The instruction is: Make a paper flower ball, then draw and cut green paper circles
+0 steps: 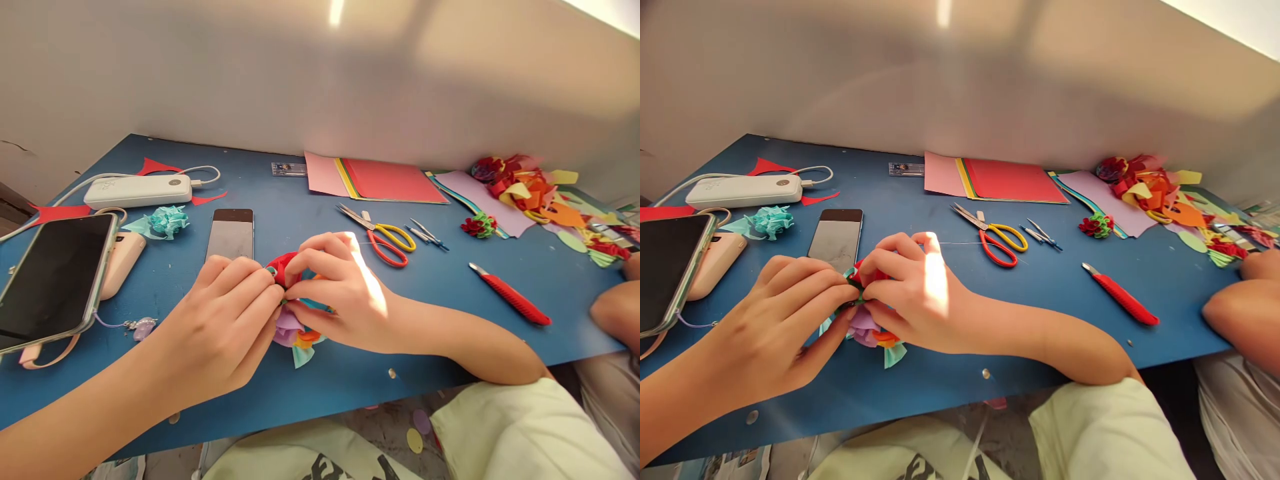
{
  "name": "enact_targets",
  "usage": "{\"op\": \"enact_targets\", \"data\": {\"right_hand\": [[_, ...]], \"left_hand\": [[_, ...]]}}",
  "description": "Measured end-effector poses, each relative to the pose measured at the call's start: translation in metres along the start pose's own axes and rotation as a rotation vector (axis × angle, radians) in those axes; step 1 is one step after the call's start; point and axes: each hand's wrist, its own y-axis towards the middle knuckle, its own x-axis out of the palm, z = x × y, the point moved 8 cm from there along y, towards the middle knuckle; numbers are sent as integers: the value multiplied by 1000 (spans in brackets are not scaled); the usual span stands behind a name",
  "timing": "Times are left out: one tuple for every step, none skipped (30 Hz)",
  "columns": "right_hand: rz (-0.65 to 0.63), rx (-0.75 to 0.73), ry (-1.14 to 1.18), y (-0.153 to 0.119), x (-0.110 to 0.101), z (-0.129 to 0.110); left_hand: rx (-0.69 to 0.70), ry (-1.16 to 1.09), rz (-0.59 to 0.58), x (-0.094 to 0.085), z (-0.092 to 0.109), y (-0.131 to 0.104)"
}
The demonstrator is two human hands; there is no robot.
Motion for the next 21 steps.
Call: {"op": "enact_targets", "data": {"right_hand": [[9,-5,-11,0,0,0],[13,-13,-27,-1,0,0],[10,-27,-50,-1,-1,-2],[3,-43,-78,-1,-1,-3],[-9,-62,-109,-1,-1,-5],[-27,-82,-142,-1,-1,-8],[-50,-99,-173,-1,-1,-10],[-68,-114,-202,-1,0,-11],[-76,-124,-227,-1,0,-12],[-73,-129,-247,-1,-1,-13],[-62,-132,-262,0,-1,-14],[-45,-133,-273,0,-2,-15],[-26,-133,-280,-1,-2,-15],[-8,-132,-284,-1,-2,-16],[2,-129,-289,-1,-2,-17],[7,-126,-297,-2,-1,-17],[10,-123,-306,-2,-1,-17],[9,-121,-316,-3,0,-18],[7,-122,-324,-3,1,-18],[6,-125,-330,-4,2,-18],[7,-127,-332,-5,2,-18]], "left_hand": [[0,2,5,0,-1,0],[7,5,4,0,-1,-1],[23,10,-1,0,0,-1],[44,18,-8,1,1,-2],[66,29,-18,2,2,-3],[89,43,-23,3,4,-4],[110,57,-25,4,5,-5],[122,69,-22,5,6,-5],[120,76,-15,5,7,-5],[106,74,-8,5,6,-4],[83,61,-8,5,6,-3],[51,39,-15,6,4,-2],[14,14,-27,7,3,-1],[-18,-9,-38,8,1,0],[-43,-27,-47,9,0,0],[-59,-35,-46,8,0,1],[-68,-33,-42,8,0,1],[-71,-28,-35,7,0,2],[-71,-23,-30,6,1,2],[-73,-22,-33,5,1,2],[-74,-23,-38,6,1,3]]}}
